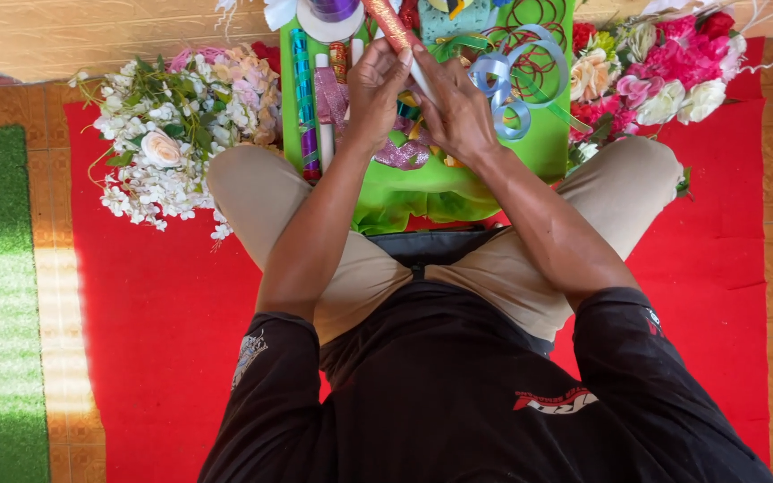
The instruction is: The person sits cross-legged on a red mat and wraps a gold ribbon around a white cylindrical object. They continue to wrap the ribbon around the cylinder, adjusting the ribbon as they go.
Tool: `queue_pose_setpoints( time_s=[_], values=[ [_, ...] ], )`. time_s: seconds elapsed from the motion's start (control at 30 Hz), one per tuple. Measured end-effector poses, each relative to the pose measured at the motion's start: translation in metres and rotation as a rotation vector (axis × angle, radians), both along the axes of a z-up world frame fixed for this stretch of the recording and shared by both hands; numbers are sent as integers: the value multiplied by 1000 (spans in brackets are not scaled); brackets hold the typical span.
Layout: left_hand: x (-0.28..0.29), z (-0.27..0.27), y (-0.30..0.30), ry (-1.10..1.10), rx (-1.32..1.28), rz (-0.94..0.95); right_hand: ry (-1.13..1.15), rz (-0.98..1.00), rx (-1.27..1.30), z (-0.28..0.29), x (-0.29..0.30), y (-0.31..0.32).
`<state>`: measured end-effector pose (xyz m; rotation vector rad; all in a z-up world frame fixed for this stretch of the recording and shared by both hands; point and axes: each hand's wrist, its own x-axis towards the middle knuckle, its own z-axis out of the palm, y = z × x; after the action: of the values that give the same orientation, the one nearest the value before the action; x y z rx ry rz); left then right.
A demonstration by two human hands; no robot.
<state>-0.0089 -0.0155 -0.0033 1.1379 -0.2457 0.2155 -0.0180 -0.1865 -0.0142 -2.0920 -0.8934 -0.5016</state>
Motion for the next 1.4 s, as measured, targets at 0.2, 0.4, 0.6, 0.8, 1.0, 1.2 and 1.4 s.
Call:
queue_pose_setpoints(
  time_s=[0.2, 0.4, 0.6, 0.8, 1.0, 1.2, 1.4],
  values=[
    [-7, 13, 4, 49, 155, 50, 173, 105, -73, 29, -2, -11],
    [9, -25, 36, 41, -29, 41, 120, 73, 8, 30, 23, -43],
    [7, -25, 40, 112, -43, 14, 75, 77, 7, 40, 17, -45],
    [3, -24, 31, 122, 11, -106, 348, 132, 0, 24, 8, -29],
    [-7, -17, 21, 142, 29, -157, 291, 193, -90, 14, -5, -17],
    [-5, -26, 17, 234, 11, -83, 297, 201, 9, 14, -6, -7],
    [-3, -31, 11, 247, 19, -23, 316, 188, 22, 6, -2, -5]
  ],
)
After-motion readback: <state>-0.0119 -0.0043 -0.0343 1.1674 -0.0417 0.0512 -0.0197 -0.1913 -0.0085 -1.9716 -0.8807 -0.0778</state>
